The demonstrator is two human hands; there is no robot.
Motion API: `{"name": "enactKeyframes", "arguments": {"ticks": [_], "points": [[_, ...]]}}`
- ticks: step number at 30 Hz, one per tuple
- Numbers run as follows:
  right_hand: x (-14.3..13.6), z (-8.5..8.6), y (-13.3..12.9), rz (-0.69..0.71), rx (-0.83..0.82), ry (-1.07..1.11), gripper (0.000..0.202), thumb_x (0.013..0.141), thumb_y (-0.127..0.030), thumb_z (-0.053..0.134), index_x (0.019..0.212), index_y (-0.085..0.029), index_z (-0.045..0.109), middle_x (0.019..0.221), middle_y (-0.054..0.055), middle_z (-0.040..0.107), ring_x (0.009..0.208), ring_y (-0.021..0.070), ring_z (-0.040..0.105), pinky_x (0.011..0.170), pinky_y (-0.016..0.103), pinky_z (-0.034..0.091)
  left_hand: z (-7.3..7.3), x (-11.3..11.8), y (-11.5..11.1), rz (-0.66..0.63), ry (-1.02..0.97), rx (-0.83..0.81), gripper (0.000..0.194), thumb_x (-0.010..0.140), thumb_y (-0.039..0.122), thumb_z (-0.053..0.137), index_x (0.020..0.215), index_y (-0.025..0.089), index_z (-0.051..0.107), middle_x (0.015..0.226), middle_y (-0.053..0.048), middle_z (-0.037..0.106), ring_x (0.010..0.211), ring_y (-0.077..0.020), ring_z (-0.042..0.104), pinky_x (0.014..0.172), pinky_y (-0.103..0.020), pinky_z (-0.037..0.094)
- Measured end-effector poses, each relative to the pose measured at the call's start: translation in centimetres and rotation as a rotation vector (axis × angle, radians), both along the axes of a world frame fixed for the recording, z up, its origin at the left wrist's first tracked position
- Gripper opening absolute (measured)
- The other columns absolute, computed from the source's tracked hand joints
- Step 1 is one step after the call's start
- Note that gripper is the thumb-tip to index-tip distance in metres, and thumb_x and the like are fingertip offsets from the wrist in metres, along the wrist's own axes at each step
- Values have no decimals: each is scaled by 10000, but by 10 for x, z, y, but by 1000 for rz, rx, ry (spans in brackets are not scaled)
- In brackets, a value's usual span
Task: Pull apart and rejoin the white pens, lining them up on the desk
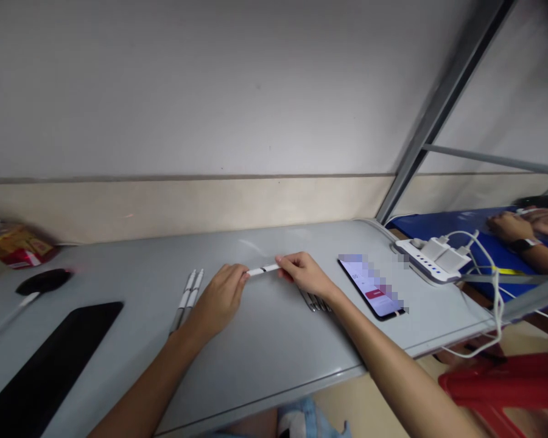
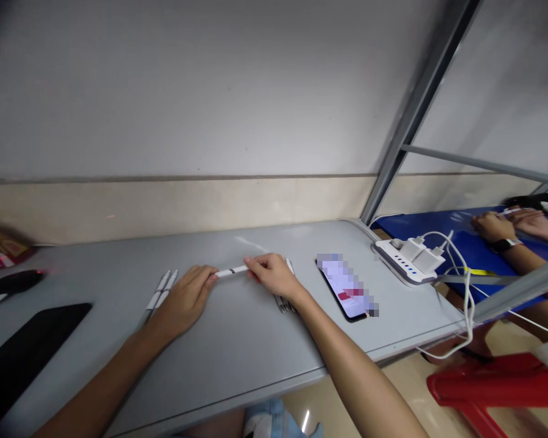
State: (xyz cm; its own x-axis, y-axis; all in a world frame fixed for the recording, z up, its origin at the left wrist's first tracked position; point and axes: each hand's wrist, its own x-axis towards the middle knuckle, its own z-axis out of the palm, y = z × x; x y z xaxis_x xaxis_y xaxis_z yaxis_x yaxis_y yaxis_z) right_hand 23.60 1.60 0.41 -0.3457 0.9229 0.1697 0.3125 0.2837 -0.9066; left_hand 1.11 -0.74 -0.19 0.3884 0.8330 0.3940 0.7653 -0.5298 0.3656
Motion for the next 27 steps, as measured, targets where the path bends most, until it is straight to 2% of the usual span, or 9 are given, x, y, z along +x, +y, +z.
{"name": "enactKeyframes", "arguments": {"ticks": [7, 12, 17, 19, 21, 23, 25, 27], "points": [[0, 4, -3, 74, 5, -15, 484, 910, -563, 424, 652, -175, 555, 555, -32, 399, 521, 103, 345, 522, 250, 273, 2, 0, -2, 70, 142, 120, 265, 932, 182, 311, 766, 207, 516, 721, -34, 564, 726, -198, 513, 679, -320, 380], [-2, 7, -7, 55, 164, -59, 392, 932, -474, 442, 719, -175, 580, 611, -25, 445, 578, 110, 384, 563, 241, 302, 5, -3, -3, 95, 132, 91, 227, 848, 105, 331, 724, 213, 486, 684, -29, 564, 685, -194, 531, 651, -310, 376], [-3, 9, -9, 1, 330, -84, 247, 934, -363, 487, 915, -191, 662, 842, 35, 635, 750, 146, 538, 695, 255, 401, -1, -5, 1, 60, -10, -73, 212, 863, 133, 316, 786, 216, 496, 768, -18, 613, 728, -179, 578, 687, -294, 421], [-3, 7, -7, 2, 357, -46, 210, 919, -337, 519, 996, -205, 663, 974, 60, 649, 830, 153, 570, 725, 257, 426, -3, -3, 3, 49, -45, -107, 218, 903, 188, 308, 799, 218, 497, 766, -12, 610, 726, -177, 578, 686, -294, 425], [-3, 5, -6, -13, 336, -16, 257, 885, -345, 576, 1101, -220, 636, 1032, 62, 642, 845, 149, 579, 717, 252, 438, -4, -1, 4, 52, -47, -100, 248, 940, 267, 304, 803, 217, 504, 752, -11, 594, 714, -179, 567, 684, -299, 421], [-3, 2, -4, -28, 268, -22, 293, 877, -389, 583, 1103, -211, 635, 916, 38, 650, 750, 137, 570, 674, 247, 429, -3, 0, 3, 55, -36, -75, 285, 961, 326, 299, 814, 214, 516, 759, -15, 581, 721, -180, 556, 693, -306, 418], [-2, 0, -3, -26, 206, -66, 289, 912, -416, 510, 934, -180, 676, 717, 5, 613, 631, 124, 522, 623, 244, 398, -3, 1, 2, 51, -22, -58, 304, 970, 350, 297, 835, 210, 530, 786, -22, 578, 751, -183, 550, 713, -313, 419], [-2, 0, -2, -21, 196, -90, 331, 928, -393, 473, 789, -167, 671, 654, 0, 591, 615, 121, 504, 616, 244, 378, -3, 0, 1, 44, -8, -52, 298, 974, 353, 305, 868, 206, 542, 825, -31, 583, 792, -188, 548, 740, -323, 420]]}}
